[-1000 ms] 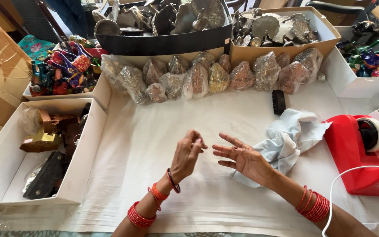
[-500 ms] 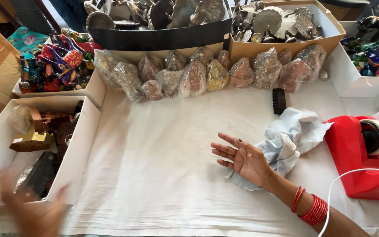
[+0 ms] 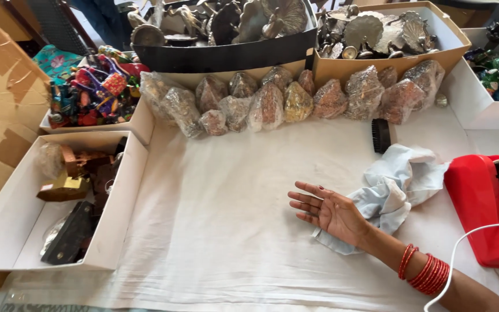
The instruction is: Cleaning and inspecting small metal decorative plaques using a brush.
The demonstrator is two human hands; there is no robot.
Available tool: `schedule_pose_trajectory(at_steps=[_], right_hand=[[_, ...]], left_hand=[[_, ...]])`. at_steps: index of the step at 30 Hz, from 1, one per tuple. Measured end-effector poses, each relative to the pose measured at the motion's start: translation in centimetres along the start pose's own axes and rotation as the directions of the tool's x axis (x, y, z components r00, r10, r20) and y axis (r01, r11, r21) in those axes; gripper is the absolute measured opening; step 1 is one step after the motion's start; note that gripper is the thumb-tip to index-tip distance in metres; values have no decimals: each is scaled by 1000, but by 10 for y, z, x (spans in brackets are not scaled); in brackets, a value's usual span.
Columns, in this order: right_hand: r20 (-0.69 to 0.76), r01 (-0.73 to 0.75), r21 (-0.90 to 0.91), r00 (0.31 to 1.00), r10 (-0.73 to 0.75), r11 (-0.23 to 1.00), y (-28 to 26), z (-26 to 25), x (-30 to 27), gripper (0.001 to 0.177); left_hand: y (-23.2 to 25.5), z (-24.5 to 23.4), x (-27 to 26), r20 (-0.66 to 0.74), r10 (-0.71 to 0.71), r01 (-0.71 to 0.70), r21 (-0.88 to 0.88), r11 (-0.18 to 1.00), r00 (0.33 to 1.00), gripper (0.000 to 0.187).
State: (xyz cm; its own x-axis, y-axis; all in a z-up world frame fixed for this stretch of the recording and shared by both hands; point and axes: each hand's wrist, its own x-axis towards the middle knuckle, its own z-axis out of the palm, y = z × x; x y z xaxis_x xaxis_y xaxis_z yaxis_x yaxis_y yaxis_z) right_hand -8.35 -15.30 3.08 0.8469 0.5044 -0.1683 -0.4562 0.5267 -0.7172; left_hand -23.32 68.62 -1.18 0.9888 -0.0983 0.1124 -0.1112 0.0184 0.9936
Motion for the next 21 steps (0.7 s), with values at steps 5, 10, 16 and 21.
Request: schedule_pose_trajectory(at_steps=[5,10,16,21], right_hand=[[53,-9,-77,999,13,997,-11,22,5,66],[123,41,-152,992,-22,988,-29,37,10,67],[176,84,-173,983,-53,981,-39,35,19,72],[231,102,60,966,-113,993,-35,42,18,78]], left_hand=[[93,362,99,214,-41,100,-273,957,976,54],[80,488,175,472,-87,325,-452,831,877,43],[64,533,211,568,-93,411,-462,786,817,47],[74,562,217,292,68,-92,69,993,954,10]])
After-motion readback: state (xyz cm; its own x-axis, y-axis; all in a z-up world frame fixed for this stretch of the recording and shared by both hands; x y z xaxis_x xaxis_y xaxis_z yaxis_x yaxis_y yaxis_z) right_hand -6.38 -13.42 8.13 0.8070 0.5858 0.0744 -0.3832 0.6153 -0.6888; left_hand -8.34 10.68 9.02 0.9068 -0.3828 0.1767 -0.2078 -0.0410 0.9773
